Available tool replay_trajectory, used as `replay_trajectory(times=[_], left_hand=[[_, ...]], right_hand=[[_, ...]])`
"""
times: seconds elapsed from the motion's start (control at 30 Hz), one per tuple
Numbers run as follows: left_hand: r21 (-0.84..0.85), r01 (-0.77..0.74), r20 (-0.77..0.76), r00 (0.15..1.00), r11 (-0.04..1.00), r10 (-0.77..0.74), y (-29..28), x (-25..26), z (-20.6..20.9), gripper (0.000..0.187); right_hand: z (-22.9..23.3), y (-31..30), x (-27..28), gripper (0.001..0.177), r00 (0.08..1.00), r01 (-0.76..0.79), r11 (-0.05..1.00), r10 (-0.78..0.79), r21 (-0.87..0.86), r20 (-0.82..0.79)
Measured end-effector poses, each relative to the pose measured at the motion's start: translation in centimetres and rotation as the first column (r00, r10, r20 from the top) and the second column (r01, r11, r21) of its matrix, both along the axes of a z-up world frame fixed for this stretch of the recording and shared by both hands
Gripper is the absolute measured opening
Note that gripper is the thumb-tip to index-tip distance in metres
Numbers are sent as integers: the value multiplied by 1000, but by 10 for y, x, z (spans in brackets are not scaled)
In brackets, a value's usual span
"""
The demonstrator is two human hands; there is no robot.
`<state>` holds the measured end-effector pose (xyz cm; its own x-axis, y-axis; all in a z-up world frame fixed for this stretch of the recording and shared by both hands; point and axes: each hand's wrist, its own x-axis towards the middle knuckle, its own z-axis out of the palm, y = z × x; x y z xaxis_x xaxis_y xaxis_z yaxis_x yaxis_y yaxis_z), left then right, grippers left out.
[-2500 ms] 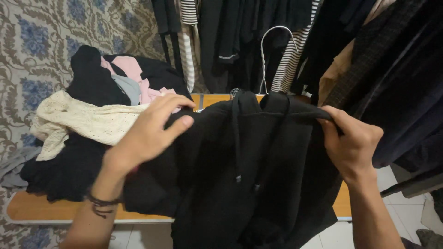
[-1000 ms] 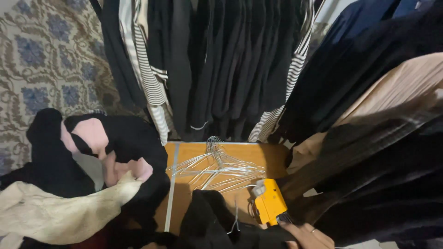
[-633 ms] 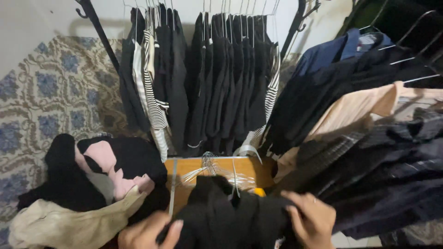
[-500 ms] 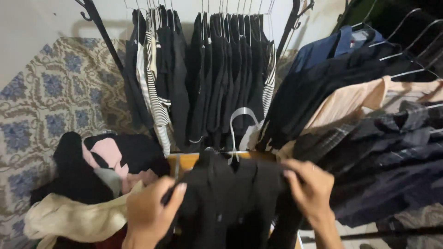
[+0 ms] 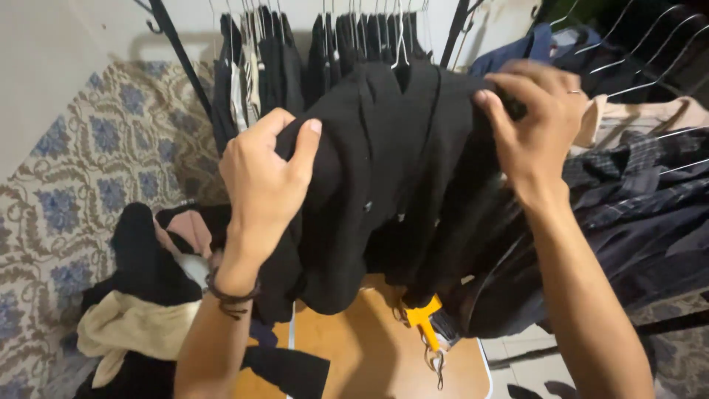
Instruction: Tagging a black hoodie with a label gun, hanging it on a metal hanger, and placing it on a garment rack.
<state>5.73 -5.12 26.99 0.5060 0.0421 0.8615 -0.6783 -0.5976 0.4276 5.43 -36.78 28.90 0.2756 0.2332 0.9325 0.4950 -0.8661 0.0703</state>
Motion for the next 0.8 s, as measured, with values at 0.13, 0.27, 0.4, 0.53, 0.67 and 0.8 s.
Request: replay_trajectory(times=[0.13,0.27,0.4,0.53,0.67,0.8], left_hand=[[-78,-89,-143,987,993,77,-28,-15,18,32],[-77,-151,-182,974,985,136,-66,-34,9,31],[51,-112,-242,963,992,121,-118,-40,-21,26],[43,120,-184,977,992,-111,-161,-46,-51,19],[49,346,-178,926,937,-333,-190,-56,-55,31],[10,534,-274,815,846,-511,-204,-58,-37,39]], right_hand=[[9,47,-38,40,913,386,915,-360,120,-194],[-41,56,-32,46,558,15,794,498,608,-663],[-47,49,-15,51,268,15,547,804,837,-530],[-51,31,-1,41,331,24,466,831,884,-447],[-55,-3,0,33,466,18,469,777,883,-422],[-43,-49,-12,33,550,40,581,666,813,-503]])
